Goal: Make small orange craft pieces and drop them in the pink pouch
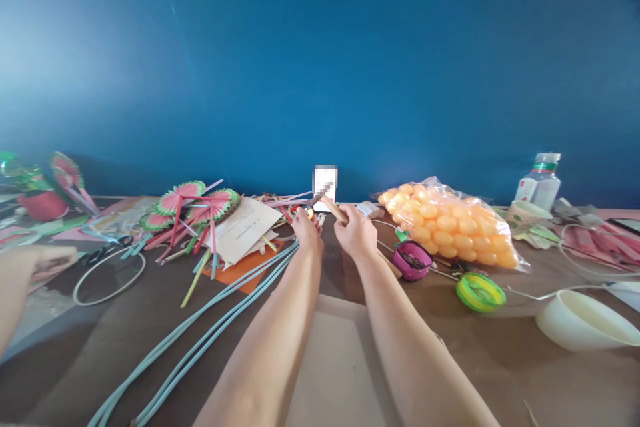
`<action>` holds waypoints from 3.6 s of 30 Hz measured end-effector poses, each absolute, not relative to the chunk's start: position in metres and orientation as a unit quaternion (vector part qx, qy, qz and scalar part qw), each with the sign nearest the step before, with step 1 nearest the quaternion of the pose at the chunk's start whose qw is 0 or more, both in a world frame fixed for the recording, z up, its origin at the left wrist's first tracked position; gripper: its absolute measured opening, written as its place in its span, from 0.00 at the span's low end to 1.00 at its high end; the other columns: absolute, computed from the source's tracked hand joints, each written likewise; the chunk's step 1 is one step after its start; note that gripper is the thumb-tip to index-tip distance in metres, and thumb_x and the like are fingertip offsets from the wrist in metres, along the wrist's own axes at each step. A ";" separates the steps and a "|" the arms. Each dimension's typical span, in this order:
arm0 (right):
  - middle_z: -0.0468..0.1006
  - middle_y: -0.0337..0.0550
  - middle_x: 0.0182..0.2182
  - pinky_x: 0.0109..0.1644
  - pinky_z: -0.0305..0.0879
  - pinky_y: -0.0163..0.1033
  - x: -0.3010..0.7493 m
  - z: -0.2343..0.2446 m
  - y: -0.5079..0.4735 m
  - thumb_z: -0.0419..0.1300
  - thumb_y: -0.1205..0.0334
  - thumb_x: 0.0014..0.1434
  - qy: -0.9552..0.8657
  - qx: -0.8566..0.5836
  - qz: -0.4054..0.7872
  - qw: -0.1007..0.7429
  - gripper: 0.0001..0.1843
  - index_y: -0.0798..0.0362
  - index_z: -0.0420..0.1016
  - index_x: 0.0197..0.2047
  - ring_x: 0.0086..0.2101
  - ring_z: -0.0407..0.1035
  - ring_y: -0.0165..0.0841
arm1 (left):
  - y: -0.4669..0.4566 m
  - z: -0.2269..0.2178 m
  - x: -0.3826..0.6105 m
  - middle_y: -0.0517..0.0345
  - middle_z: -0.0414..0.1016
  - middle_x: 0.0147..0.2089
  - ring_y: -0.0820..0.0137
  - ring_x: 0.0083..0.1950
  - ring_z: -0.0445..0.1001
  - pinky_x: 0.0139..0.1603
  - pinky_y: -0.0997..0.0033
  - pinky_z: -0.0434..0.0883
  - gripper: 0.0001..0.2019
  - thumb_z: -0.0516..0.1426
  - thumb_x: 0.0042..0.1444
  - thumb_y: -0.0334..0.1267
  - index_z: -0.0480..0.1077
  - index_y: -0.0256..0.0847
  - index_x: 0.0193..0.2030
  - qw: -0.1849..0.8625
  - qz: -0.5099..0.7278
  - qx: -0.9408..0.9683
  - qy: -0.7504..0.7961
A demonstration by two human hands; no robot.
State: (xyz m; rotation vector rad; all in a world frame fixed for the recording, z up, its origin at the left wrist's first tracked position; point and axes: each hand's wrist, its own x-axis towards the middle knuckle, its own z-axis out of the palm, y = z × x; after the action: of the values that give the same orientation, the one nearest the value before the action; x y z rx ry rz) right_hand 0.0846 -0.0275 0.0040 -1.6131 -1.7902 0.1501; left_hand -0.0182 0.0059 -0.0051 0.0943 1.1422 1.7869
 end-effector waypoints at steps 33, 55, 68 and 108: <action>0.80 0.40 0.47 0.45 0.66 0.40 0.085 0.005 -0.027 0.55 0.63 0.57 -0.684 -0.644 0.083 0.332 0.20 0.42 0.74 0.52 0.45 0.73 0.39 | 0.008 -0.009 -0.016 0.59 0.67 0.29 0.78 0.22 0.64 0.22 0.80 0.61 0.11 0.51 0.64 0.46 0.65 0.40 0.38 0.486 0.735 0.044 0.470; 0.80 0.39 0.47 0.45 0.66 0.40 0.087 0.006 -0.028 0.55 0.63 0.57 -0.695 -0.626 0.075 0.346 0.19 0.42 0.74 0.51 0.45 0.73 0.39 | 0.008 -0.007 -0.018 0.59 0.67 0.28 0.79 0.20 0.62 0.22 0.79 0.61 0.15 0.50 0.65 0.47 0.66 0.39 0.34 0.510 0.730 0.053 0.451; 0.79 0.40 0.48 0.45 0.66 0.40 0.085 0.005 -0.028 0.55 0.63 0.57 -0.684 -0.631 0.070 0.359 0.19 0.42 0.74 0.51 0.45 0.73 0.40 | 0.008 -0.006 -0.016 0.59 0.67 0.25 0.79 0.19 0.62 0.21 0.80 0.60 0.15 0.51 0.65 0.48 0.66 0.39 0.33 0.519 0.725 0.045 0.449; 0.80 0.54 0.48 0.47 0.68 0.50 0.098 -0.014 -0.007 0.60 0.64 0.54 -0.652 -0.716 0.182 0.169 0.14 0.48 0.81 0.43 0.49 0.74 0.50 | 0.004 -0.006 -0.010 0.62 0.65 0.22 0.81 0.18 0.60 0.19 0.84 0.58 0.15 0.53 0.64 0.48 0.66 0.38 0.35 0.542 0.726 0.093 0.412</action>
State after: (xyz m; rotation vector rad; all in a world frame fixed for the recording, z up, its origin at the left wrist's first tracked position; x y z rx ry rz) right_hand 0.0979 -0.0069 -0.0143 -2.0346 -1.8542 0.5186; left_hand -0.0101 0.0036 -0.0058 0.2207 0.9791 1.7254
